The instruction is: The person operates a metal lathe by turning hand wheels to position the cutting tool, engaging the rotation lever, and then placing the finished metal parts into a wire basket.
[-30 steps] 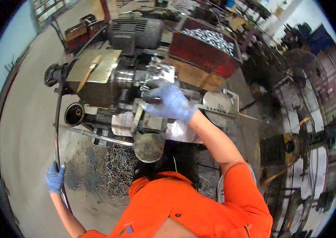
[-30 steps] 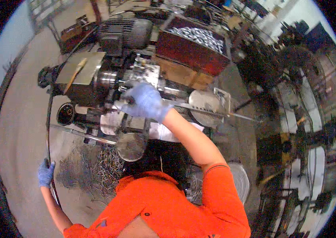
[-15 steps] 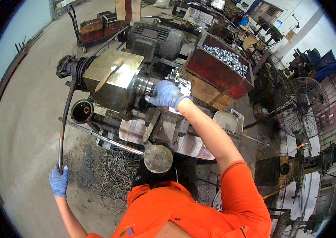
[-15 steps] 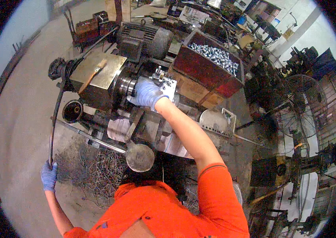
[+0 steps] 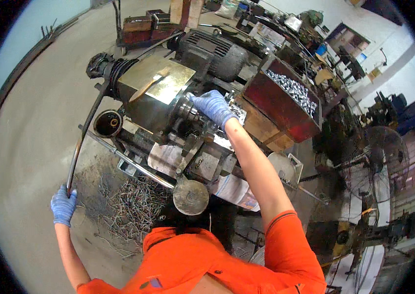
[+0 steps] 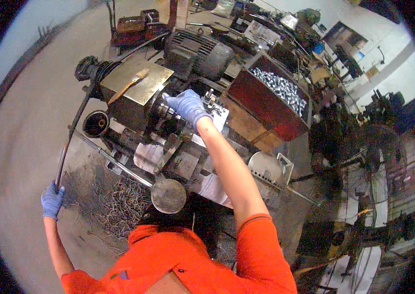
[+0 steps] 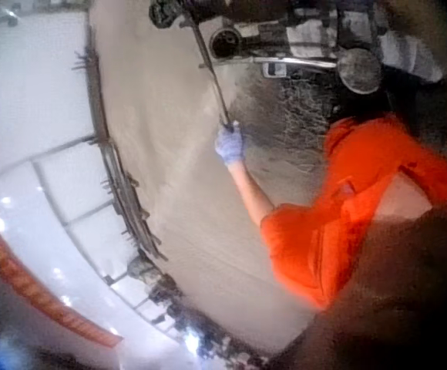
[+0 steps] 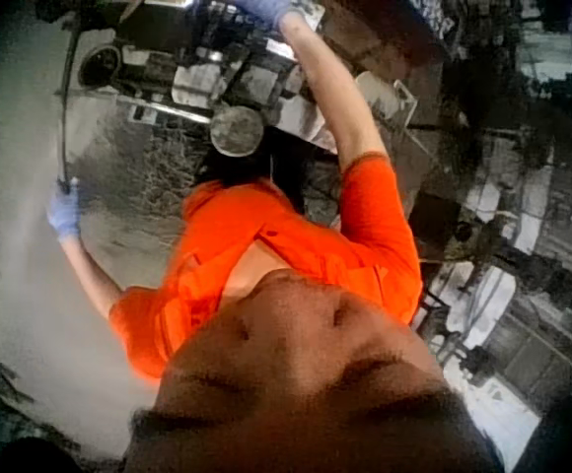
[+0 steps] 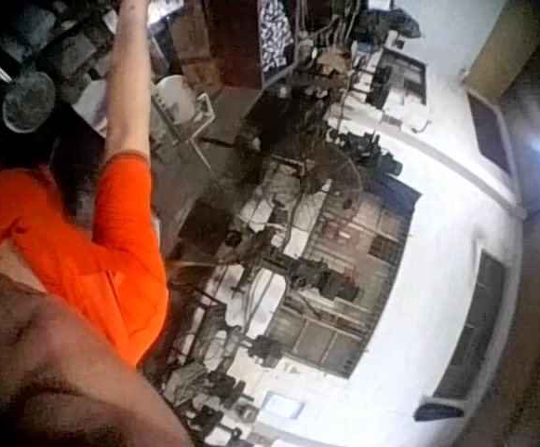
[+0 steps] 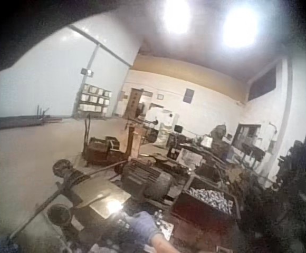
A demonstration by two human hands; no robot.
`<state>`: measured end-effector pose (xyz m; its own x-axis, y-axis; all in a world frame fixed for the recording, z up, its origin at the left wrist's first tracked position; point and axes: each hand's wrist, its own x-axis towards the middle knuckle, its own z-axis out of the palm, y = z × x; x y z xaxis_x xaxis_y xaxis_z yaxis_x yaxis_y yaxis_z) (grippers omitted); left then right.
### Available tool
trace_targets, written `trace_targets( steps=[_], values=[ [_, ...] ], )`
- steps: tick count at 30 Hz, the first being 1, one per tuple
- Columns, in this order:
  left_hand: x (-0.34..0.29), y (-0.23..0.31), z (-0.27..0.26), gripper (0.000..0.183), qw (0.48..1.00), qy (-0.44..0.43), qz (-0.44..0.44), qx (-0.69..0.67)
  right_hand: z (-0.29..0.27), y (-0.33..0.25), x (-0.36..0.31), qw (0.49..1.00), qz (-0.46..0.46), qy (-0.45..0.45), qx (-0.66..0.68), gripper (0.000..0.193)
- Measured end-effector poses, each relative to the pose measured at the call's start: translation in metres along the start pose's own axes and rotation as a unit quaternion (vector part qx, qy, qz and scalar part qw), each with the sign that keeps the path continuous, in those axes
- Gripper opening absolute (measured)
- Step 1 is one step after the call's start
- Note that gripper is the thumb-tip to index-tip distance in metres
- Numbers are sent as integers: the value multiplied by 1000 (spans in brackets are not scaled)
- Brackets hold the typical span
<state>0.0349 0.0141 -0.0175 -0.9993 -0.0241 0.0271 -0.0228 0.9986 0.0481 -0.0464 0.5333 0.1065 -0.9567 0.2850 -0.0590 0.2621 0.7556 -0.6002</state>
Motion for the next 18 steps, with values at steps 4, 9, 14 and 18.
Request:
trace_targets(
  steps=[4, 9, 14, 18],
  values=[
    [-13, -1, -2, 42, 999, -1, -30, -44, 9, 5, -1, 999, -3, 30, -12, 62],
    [14, -29, 25, 29, 988, 130, 46, 62, 24, 28, 4, 999, 17, 42, 7, 62],
    [127, -130, 34, 13, 966, 187, 74, 160, 30, 12, 0, 994, 70, 65, 50, 49],
    [163, -133, 17, 13, 962, 184, 105, 175, 29, 14, 3, 992, 86, 87, 1, 50]
  ],
)
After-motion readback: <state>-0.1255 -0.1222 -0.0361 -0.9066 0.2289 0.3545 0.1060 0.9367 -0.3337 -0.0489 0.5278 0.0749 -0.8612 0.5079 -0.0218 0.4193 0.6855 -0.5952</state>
